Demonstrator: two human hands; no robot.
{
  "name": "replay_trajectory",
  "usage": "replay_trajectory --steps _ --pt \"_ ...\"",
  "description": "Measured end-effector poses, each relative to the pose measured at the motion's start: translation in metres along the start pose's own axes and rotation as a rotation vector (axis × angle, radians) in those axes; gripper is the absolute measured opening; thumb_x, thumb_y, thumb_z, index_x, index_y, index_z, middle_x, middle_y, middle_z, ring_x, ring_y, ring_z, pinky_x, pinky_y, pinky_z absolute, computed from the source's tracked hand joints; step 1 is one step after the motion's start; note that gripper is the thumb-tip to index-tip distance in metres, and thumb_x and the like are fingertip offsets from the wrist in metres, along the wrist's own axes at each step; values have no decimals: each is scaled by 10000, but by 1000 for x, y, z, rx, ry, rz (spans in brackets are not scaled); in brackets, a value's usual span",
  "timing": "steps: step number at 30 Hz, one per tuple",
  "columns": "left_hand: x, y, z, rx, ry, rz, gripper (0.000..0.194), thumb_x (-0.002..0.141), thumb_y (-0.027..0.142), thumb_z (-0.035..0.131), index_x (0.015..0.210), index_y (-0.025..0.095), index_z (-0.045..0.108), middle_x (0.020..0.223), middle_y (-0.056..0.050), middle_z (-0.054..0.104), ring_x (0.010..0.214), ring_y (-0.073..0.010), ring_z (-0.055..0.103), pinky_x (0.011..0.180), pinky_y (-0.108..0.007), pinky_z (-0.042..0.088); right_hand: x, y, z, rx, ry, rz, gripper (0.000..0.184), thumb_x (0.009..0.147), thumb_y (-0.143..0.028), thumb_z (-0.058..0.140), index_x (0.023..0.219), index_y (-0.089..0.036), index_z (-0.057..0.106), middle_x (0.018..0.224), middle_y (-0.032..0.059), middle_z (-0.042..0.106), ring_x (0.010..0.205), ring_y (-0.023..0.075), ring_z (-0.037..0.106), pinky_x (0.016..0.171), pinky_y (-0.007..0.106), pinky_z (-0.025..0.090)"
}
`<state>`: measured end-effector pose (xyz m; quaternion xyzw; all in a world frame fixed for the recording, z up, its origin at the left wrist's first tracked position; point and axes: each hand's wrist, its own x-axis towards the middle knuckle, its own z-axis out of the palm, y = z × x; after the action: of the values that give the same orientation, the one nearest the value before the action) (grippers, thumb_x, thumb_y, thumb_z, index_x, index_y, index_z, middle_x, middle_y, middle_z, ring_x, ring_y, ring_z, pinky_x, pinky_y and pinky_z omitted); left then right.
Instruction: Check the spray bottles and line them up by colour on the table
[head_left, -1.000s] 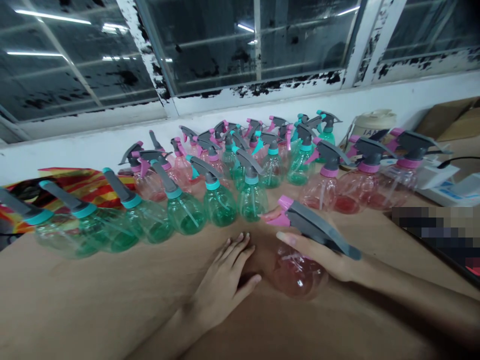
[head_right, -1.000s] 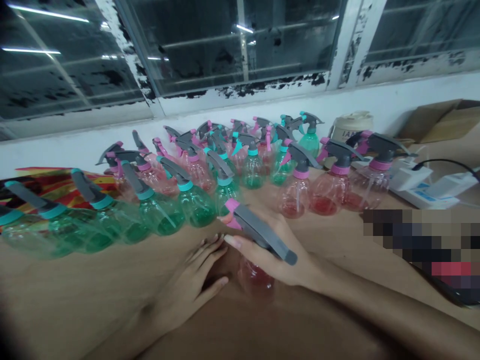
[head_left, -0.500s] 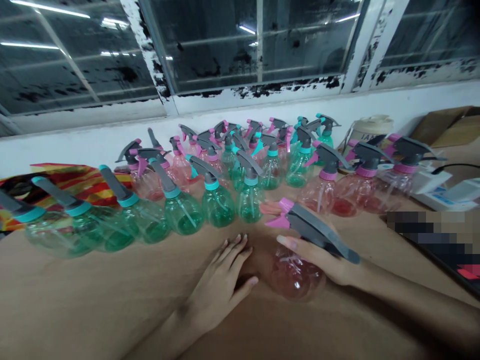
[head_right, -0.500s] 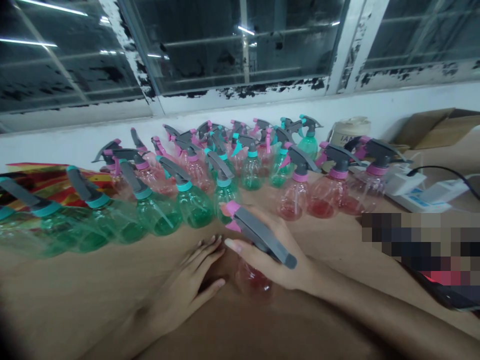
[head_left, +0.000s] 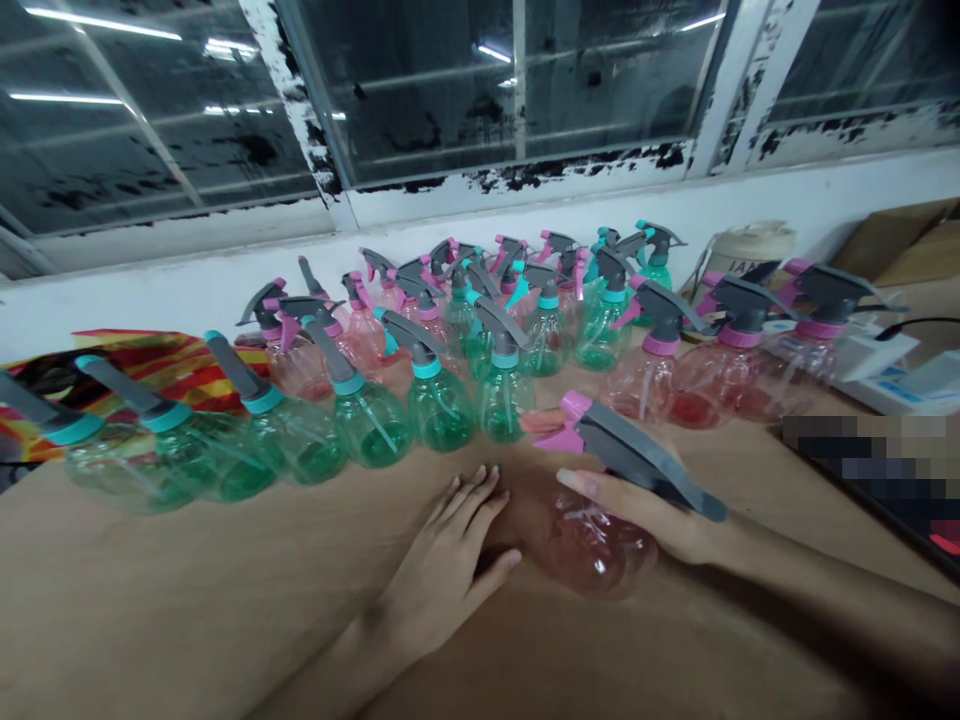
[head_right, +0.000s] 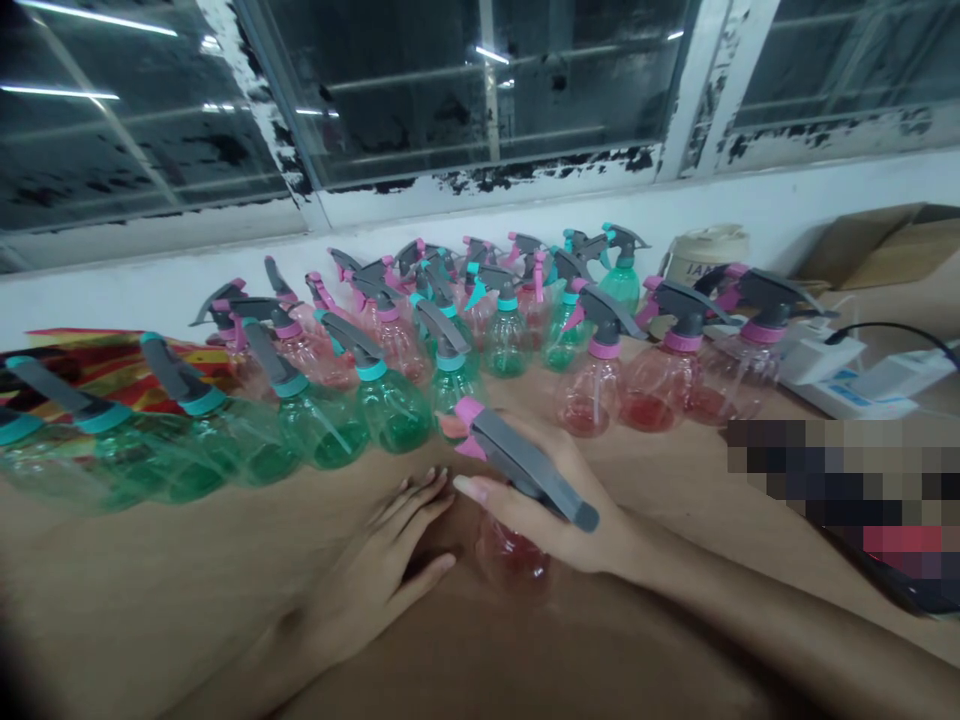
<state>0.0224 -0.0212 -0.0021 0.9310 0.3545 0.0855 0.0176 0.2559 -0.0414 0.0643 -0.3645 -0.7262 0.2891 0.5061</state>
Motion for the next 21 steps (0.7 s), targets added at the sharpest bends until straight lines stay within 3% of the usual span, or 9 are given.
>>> replay_trajectory --steps 3,9,15,21 --pt "0 0 0 9 -2 0 491 960 434 476 1357 147 432 1475 -124 384 1360 -261 343 1095 -471 311 -1 1 0 -18 -8 -9 267 847 -259 610 1106 -310 643 1065 21 680 1008 205 634 905 377 507" --pt "0 0 -1 -3 12 1 503 957 432 481 1377 164 411 1471 -122 392 1350 -267 363 1088 -475 322 0 -1 -1 -67 -34 -15 116 872 -275 575 937 -279 672 807 -2 673 777 176 660 723 320 535" --pt "-1 -2 3 -16 23 14 504 963 429 468 1388 168 395 1474 -126 385 1361 -267 340 1096 -482 301 0 0 -2 -98 -28 -28 136 880 -295 544 782 -230 613 686 -17 620 653 145 621 624 279 496" --pt "1 -1 -1 10 4 7 493 960 441 475 1356 151 435 1475 -121 384 1358 -256 348 1095 -468 317 -2 1 -3 -90 -23 24 122 870 -346 565 829 -243 617 777 -1 640 764 168 637 734 313 527"
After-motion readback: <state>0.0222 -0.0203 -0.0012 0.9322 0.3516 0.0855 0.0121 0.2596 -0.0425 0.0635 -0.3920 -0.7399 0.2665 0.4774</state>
